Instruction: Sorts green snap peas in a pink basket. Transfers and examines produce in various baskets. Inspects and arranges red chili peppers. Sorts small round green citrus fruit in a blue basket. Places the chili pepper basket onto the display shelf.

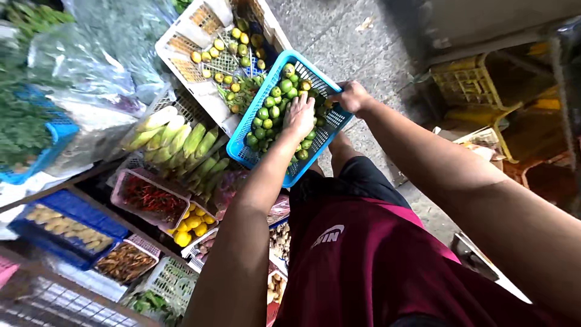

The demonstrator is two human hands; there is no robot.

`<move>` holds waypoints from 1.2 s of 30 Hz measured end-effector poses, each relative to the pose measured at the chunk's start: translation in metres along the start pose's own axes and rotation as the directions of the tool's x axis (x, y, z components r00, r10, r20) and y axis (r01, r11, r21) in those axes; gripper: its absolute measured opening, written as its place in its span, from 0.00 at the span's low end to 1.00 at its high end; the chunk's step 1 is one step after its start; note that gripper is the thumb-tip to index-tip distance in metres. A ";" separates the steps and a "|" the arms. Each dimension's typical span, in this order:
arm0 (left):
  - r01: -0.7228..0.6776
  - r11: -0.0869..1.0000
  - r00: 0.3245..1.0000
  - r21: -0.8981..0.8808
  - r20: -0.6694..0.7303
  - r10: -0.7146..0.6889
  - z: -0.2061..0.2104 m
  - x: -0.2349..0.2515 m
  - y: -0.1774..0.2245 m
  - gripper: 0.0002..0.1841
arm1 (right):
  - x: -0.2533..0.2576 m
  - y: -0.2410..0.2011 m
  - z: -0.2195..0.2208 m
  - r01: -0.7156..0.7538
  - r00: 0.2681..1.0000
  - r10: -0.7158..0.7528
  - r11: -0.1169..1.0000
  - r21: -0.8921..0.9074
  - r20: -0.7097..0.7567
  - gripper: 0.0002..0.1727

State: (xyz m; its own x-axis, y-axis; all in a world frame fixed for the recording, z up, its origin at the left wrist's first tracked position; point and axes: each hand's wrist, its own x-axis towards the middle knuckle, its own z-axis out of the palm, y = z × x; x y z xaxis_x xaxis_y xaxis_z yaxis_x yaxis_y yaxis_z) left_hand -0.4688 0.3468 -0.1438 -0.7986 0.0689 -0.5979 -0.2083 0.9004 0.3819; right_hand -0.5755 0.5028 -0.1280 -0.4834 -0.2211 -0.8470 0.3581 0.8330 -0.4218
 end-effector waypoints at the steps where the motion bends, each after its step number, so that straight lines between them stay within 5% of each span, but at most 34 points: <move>1: -0.019 0.999 1.000 0.027 -0.013 0.020 0.003 -0.004 -0.001 0.28 | 0.000 0.001 0.001 -0.004 1.000 0.004 1.000 0.001 0.002 0.15; 11: -0.074 0.994 0.997 0.075 0.038 0.071 -0.007 0.004 -0.011 0.27 | 0.004 0.000 -0.001 -0.033 0.999 0.033 0.999 -0.018 0.003 0.16; 14: -0.043 0.993 0.999 -0.110 0.007 0.044 -0.021 -0.011 -0.015 0.23 | 0.004 -0.001 -0.002 -0.033 0.999 0.033 0.999 -0.036 0.007 0.16; 19: 0.171 0.828 0.916 -0.534 -0.224 -0.334 -0.093 -0.069 -0.061 0.22 | 0.004 0.002 -0.002 -0.020 1.000 0.021 0.999 -0.049 0.020 0.16; 23: 0.204 0.782 0.762 -0.589 -0.406 -0.504 -0.120 -0.094 -0.107 0.31 | 0.003 -0.001 -0.001 -0.016 1.000 0.017 0.999 -0.036 0.021 0.16; 25: 0.183 0.786 0.717 -0.590 -0.467 -0.517 -0.113 -0.101 -0.100 0.27 | 0.003 0.000 -0.001 -0.018 1.000 0.019 0.999 -0.044 0.017 0.16; 26: 0.200 0.780 0.751 -0.593 -0.419 -0.511 -0.105 -0.102 -0.089 0.22 | 0.005 0.000 -0.002 -0.015 1.000 0.016 0.998 -0.053 0.017 0.15; 29: 0.461 0.774 0.837 -0.435 -0.077 -0.542 -0.060 -0.089 -0.062 0.22 | 0.006 0.002 0.000 -0.025 0.999 0.026 0.998 -0.052 0.018 0.15; 32: 0.615 0.722 0.732 -0.317 -0.109 -0.672 -0.018 -0.074 -0.046 0.33 | 0.008 0.000 0.000 -0.036 0.999 0.037 0.997 -0.063 0.012 0.16; 36: 0.633 0.590 0.582 -0.500 -0.195 -0.790 0.001 -0.068 -0.035 0.41 | 0.006 -0.001 0.000 -0.045 0.999 0.046 0.997 -0.069 0.015 0.17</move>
State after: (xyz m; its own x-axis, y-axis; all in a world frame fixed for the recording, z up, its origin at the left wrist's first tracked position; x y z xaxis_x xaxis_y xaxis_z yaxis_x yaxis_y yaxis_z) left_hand -0.4066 0.3114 -0.1168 -0.4103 -0.7545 -0.5122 -0.9113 0.3603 0.1992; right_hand -0.5790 0.5009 -0.1329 -0.4542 -0.1901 -0.8704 0.3235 0.8751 -0.3599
